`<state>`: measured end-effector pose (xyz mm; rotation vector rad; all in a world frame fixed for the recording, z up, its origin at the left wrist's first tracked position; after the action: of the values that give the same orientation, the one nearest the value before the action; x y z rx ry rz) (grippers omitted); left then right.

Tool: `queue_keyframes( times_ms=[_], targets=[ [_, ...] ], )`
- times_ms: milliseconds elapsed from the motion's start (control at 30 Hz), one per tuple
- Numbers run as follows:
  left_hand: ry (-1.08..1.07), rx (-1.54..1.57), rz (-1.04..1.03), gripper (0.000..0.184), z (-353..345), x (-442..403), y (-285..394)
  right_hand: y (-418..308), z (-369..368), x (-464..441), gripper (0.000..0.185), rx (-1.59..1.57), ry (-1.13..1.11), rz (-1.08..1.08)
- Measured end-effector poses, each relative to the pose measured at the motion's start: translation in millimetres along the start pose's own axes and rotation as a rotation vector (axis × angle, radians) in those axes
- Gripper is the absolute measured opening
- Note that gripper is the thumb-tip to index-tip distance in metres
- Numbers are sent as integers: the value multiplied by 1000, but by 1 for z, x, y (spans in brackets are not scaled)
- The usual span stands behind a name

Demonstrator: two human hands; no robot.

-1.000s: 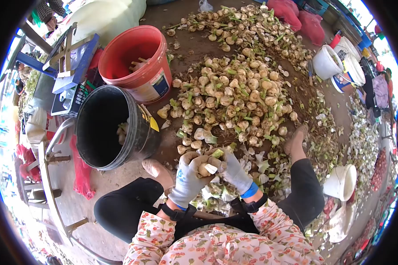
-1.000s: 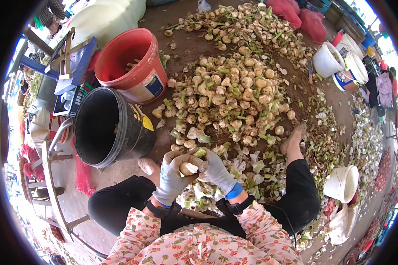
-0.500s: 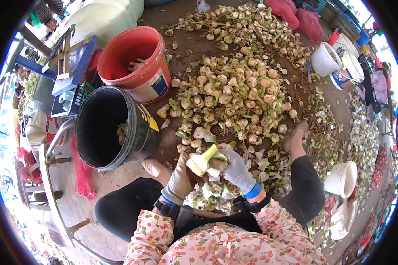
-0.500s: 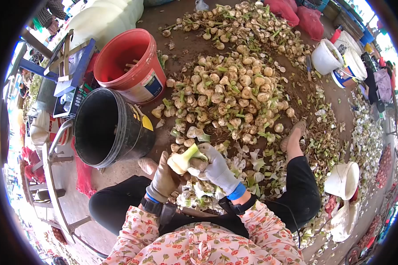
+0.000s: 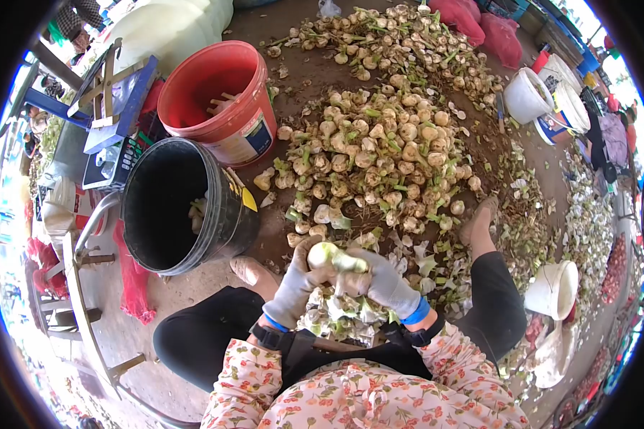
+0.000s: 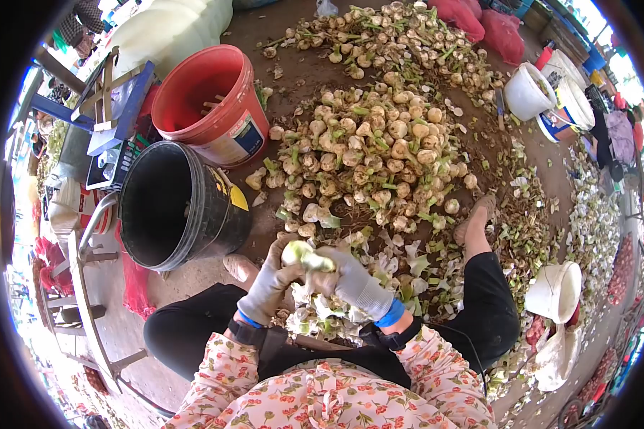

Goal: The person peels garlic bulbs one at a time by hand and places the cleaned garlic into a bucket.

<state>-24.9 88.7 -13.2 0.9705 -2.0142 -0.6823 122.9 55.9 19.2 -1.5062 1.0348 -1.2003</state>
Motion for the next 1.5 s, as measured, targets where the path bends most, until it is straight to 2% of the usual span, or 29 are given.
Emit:
queue_keyframes(
  times_ms=[33,67,167,200,300,333,367,400,467,567,600,633,667,800,900,933,1033,1067,1167,1200,1233,1300,1333,1400,1433,1500],
  targets=[
    [0,-47,-29,54,4,-2,-8,-5,-5,2,23,73,-58,48],
    [25,-15,-35,47,4,-3,-8,0,-5,1,23,53,-85,-6],
    [0,348,115,42,6,3,-15,10,-2,5,26,-451,-25,-176],
    [-64,370,175,42,12,5,-14,10,1,6,28,-671,14,-101],
    [-62,414,246,52,6,10,-8,1,0,15,30,-512,17,-38],
    [-52,191,83,56,12,7,-10,-8,-3,21,31,-572,19,-1],
    [-290,590,216,56,3,6,-6,-6,-5,19,31,-600,-69,6],
    [-167,233,30,55,8,8,1,-7,-7,14,30,-625,-158,12],
    [-84,524,123,49,13,3,-2,-13,-7,20,30,-362,-258,-172],
    [74,495,68,47,16,-2,-1,-11,-27,15,37,422,-402,42],
    [-19,311,-88,49,12,-1,8,-8,-30,14,39,662,-413,90],
    [86,129,-180,51,13,2,13,-8,-30,12,40,826,-317,96],
    [130,25,-229,46,14,4,17,-10,-29,10,41,990,-219,103],
    [227,-208,-439,32,9,12,27,-26,-20,0,42,696,149,411],
    [256,-543,-589,26,-9,23,40,-28,-22,-5,37,701,246,409],
    [244,-784,-728,25,-8,23,42,-18,-21,-10,29,715,259,345],
    [193,-784,-773,24,-8,23,47,1,-20,-9,19,300,180,147],
    [147,-834,-774,23,-8,24,49,3,-20,-7,14,197,146,34],
    [56,-352,-540,24,-6,20,33,1,-17,1,14,-115,102,-286],
    [78,-162,-357,25,5,15,18,5,-19,-1,14,-145,125,-167],
    [80,-144,-215,29,24,11,4,12,-19,1,13,-225,106,-201],
    [21,120,-140,37,12,9,3,7,-22,6,13,-385,70,-272],
    [-127,94,-234,44,5,9,7,5,-21,7,15,-213,12,-264],
    [-162,-10,-240,43,26,-2,-6,0,-18,8,20,134,-107,-241],
    [-115,15,-220,41,37,-4,-17,-5,-24,9,19,127,-168,-122],
    [52,298,-93,37,35,-3,-18,-21,-40,13,17,109,-285,117]
  ],
)
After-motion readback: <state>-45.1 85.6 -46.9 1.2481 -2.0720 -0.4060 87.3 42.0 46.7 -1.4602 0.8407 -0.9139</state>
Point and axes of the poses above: each hand's wrist, its own x-axis away from the middle knuckle, its own z-axis out of the back of the hand, y = z × x, the point moved 5 cm from there along -x, towards the middle knuckle, and after that the axes turned 4 degrees about x, right-handed, at the moved point
